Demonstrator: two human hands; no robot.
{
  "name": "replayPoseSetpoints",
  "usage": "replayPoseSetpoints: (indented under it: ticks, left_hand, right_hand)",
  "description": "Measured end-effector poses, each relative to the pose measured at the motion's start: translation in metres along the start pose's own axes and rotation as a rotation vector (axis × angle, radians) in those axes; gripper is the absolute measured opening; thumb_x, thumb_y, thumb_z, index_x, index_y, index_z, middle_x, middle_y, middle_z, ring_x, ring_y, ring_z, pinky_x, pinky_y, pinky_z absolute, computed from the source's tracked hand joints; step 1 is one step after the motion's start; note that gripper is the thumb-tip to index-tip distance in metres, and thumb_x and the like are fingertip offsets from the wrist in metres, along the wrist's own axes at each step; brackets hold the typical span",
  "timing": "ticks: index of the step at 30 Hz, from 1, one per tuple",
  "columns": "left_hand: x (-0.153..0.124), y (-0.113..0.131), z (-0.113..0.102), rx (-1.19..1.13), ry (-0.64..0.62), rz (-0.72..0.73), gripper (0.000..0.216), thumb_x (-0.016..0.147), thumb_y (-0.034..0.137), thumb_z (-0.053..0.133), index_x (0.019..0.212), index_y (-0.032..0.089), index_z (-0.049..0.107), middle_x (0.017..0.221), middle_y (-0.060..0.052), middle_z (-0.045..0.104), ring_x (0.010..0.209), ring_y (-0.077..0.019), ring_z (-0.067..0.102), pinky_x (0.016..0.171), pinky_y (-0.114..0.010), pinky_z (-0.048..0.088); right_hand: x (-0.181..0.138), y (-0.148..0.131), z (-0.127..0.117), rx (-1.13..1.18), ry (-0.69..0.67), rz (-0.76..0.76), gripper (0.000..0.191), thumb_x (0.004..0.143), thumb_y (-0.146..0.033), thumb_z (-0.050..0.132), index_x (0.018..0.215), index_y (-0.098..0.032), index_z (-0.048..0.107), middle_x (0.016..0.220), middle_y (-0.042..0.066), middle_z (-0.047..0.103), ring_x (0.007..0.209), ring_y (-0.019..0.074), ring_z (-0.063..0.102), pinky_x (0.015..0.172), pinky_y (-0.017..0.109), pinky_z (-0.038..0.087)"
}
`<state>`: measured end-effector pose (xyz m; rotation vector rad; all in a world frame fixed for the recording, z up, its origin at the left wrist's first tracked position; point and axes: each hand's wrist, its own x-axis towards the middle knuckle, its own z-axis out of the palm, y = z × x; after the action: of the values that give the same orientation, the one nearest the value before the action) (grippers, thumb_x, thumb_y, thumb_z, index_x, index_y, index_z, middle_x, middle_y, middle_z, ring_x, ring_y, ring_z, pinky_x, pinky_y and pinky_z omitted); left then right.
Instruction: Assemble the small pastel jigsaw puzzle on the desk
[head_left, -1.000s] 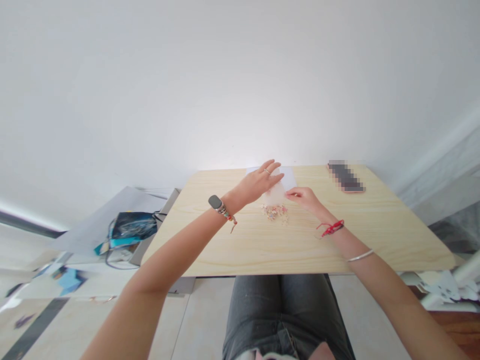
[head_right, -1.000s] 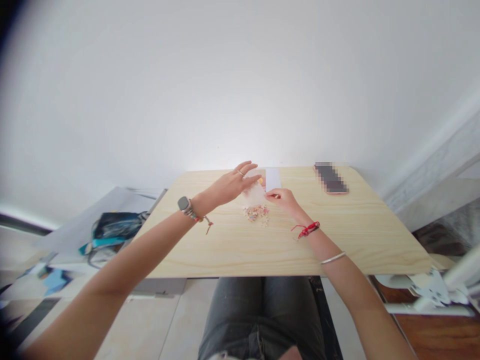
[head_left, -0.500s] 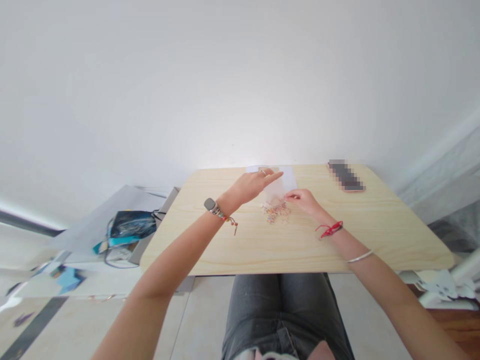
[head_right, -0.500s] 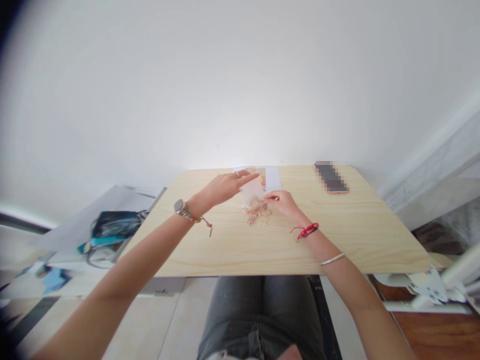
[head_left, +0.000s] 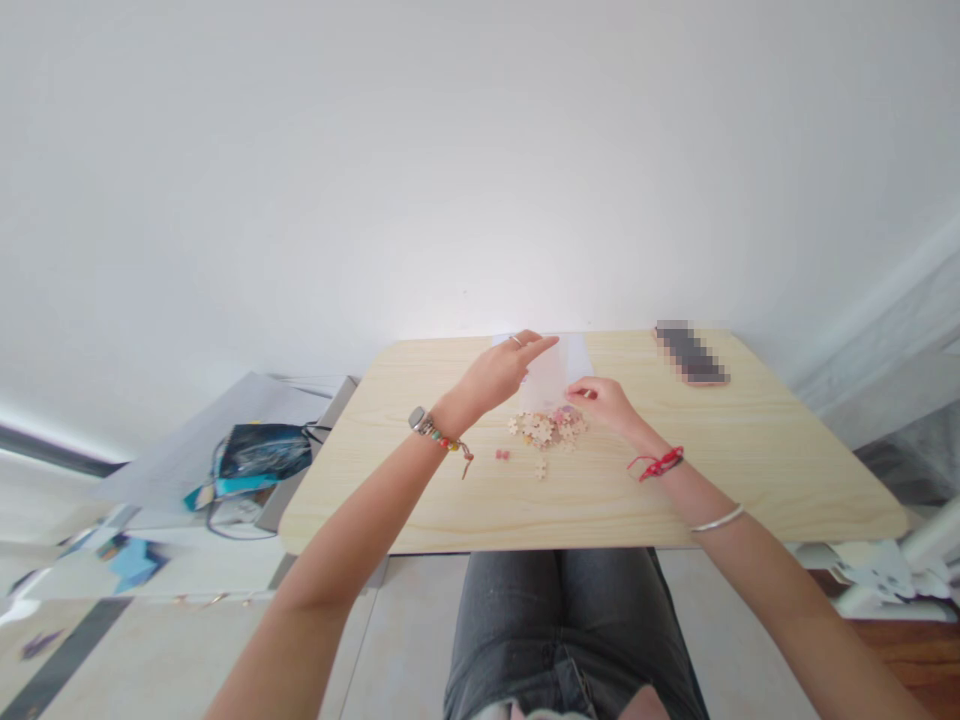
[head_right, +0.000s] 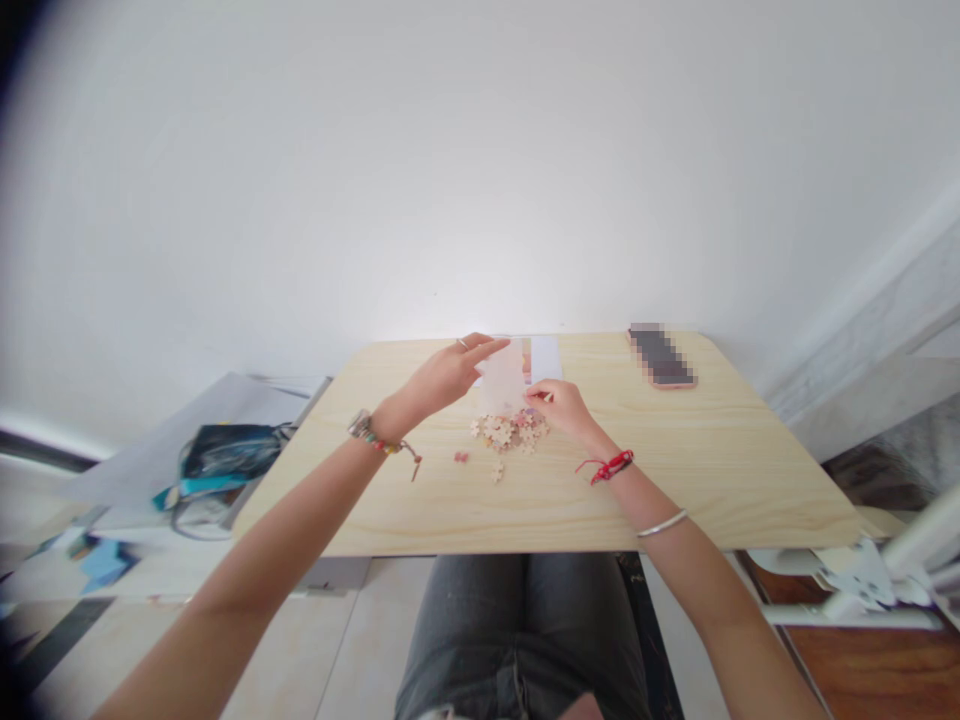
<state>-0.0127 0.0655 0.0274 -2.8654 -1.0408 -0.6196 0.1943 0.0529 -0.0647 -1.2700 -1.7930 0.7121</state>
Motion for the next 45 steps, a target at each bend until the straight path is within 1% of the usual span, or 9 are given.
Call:
replayPoseSetpoints:
  ticks: [4, 8, 12, 16, 20, 24, 34, 41, 45]
  left_hand:
    - [-0.006, -0.002, 0.012, -0.227, 0.158, -0.099, 0.063, 0.073, 0.003, 0.043, 0.130, 0.024, 0.029, 0.122, -0.009, 0.043, 0.101, -0.0169, 0.049, 0.078, -0.028, 0.046]
    - [-0.021, -0.001, 0.035, -0.602, 0.375, -0.480, 0.061, 0.076, 0.024, 0.051, 0.131, 0.017, 0.024, 0.117, -0.015, 0.046, 0.098, -0.0185, 0.052, 0.067, -0.026, 0.049]
    - [-0.031, 0.003, 0.056, -0.838, 0.168, -0.529, 0.031, 0.071, 0.036, 0.057, 0.091, 0.013, 0.058, 0.080, -0.005, 0.061, 0.071, -0.0147, 0.058, 0.062, -0.026, 0.047]
    - [-0.028, 0.006, 0.064, -0.883, 0.223, -0.600, 0.022, 0.070, 0.035, 0.055, 0.067, 0.014, 0.057, 0.061, 0.000, 0.057, 0.058, -0.0113, 0.054, 0.055, -0.023, 0.044]
    - [-0.027, 0.009, 0.065, -0.932, 0.257, -0.618, 0.020, 0.068, 0.034, 0.057, 0.066, 0.014, 0.055, 0.060, 0.001, 0.057, 0.057, -0.0101, 0.053, 0.053, -0.022, 0.042]
    - [-0.029, 0.015, 0.065, -1.026, 0.232, -0.603, 0.019, 0.066, 0.032, 0.060, 0.070, 0.015, 0.054, 0.062, 0.001, 0.058, 0.059, -0.0099, 0.053, 0.055, -0.021, 0.043]
    - [-0.028, 0.028, 0.062, -1.128, 0.213, -0.626, 0.017, 0.062, 0.027, 0.063, 0.070, 0.014, 0.056, 0.060, 0.003, 0.057, 0.055, -0.0092, 0.051, 0.052, -0.021, 0.039]
    - [-0.028, 0.031, 0.067, -1.167, 0.231, -0.721, 0.016, 0.056, 0.020, 0.065, 0.068, 0.012, 0.057, 0.056, 0.002, 0.056, 0.054, -0.0097, 0.051, 0.052, -0.021, 0.040]
    - [-0.035, 0.029, 0.067, -1.202, 0.150, -0.747, 0.016, 0.059, 0.023, 0.064, 0.066, 0.013, 0.054, 0.051, 0.004, 0.053, 0.047, -0.0067, 0.047, 0.048, -0.019, 0.038]
  right_hand:
    - [0.002, -0.001, -0.002, 0.081, 0.054, 0.024, 0.017, 0.069, -0.030, 0.056, 0.074, -0.017, 0.065, 0.077, 0.004, 0.067, 0.068, 0.0165, 0.057, 0.064, 0.028, 0.043]
    - [0.004, -0.005, -0.004, 0.155, 0.113, 0.070, 0.021, 0.068, -0.035, 0.055, 0.072, -0.016, 0.063, 0.064, 0.002, 0.062, 0.060, 0.0151, 0.055, 0.059, 0.027, 0.042]
    - [0.002, -0.018, -0.004, 0.216, 0.092, 0.090, 0.023, 0.067, -0.038, 0.055, 0.073, -0.016, 0.061, 0.065, 0.002, 0.061, 0.058, 0.0135, 0.053, 0.057, 0.026, 0.041]
    - [-0.001, -0.029, -0.005, 0.288, 0.010, 0.117, 0.028, 0.064, -0.041, 0.059, 0.073, -0.015, 0.060, 0.069, 0.002, 0.061, 0.060, 0.0131, 0.052, 0.054, 0.024, 0.038]
    - [-0.002, -0.032, -0.008, 0.284, -0.129, 0.147, 0.029, 0.062, -0.042, 0.060, 0.065, -0.013, 0.058, 0.056, -0.002, 0.053, 0.053, 0.0102, 0.045, 0.048, 0.022, 0.030]
    - [-0.003, -0.033, -0.006, 0.336, -0.131, 0.195, 0.029, 0.062, -0.041, 0.061, 0.068, -0.012, 0.059, 0.053, -0.003, 0.051, 0.049, 0.0084, 0.041, 0.047, 0.021, 0.028]
    - [-0.005, -0.030, 0.002, 0.402, -0.158, 0.240, 0.026, 0.060, -0.036, 0.063, 0.071, -0.013, 0.064, 0.061, 0.001, 0.061, 0.056, 0.0128, 0.051, 0.051, 0.023, 0.036]
    - [-0.010, -0.021, 0.011, 0.461, -0.119, 0.301, 0.019, 0.055, -0.031, 0.066, 0.054, -0.014, 0.059, 0.044, -0.004, 0.049, 0.040, 0.0065, 0.035, 0.040, 0.021, 0.023]
    - [-0.016, -0.023, 0.005, 0.398, -0.237, 0.299, 0.027, 0.062, -0.038, 0.063, 0.050, -0.014, 0.056, 0.038, -0.005, 0.044, 0.035, 0.0056, 0.031, 0.039, 0.022, 0.022]
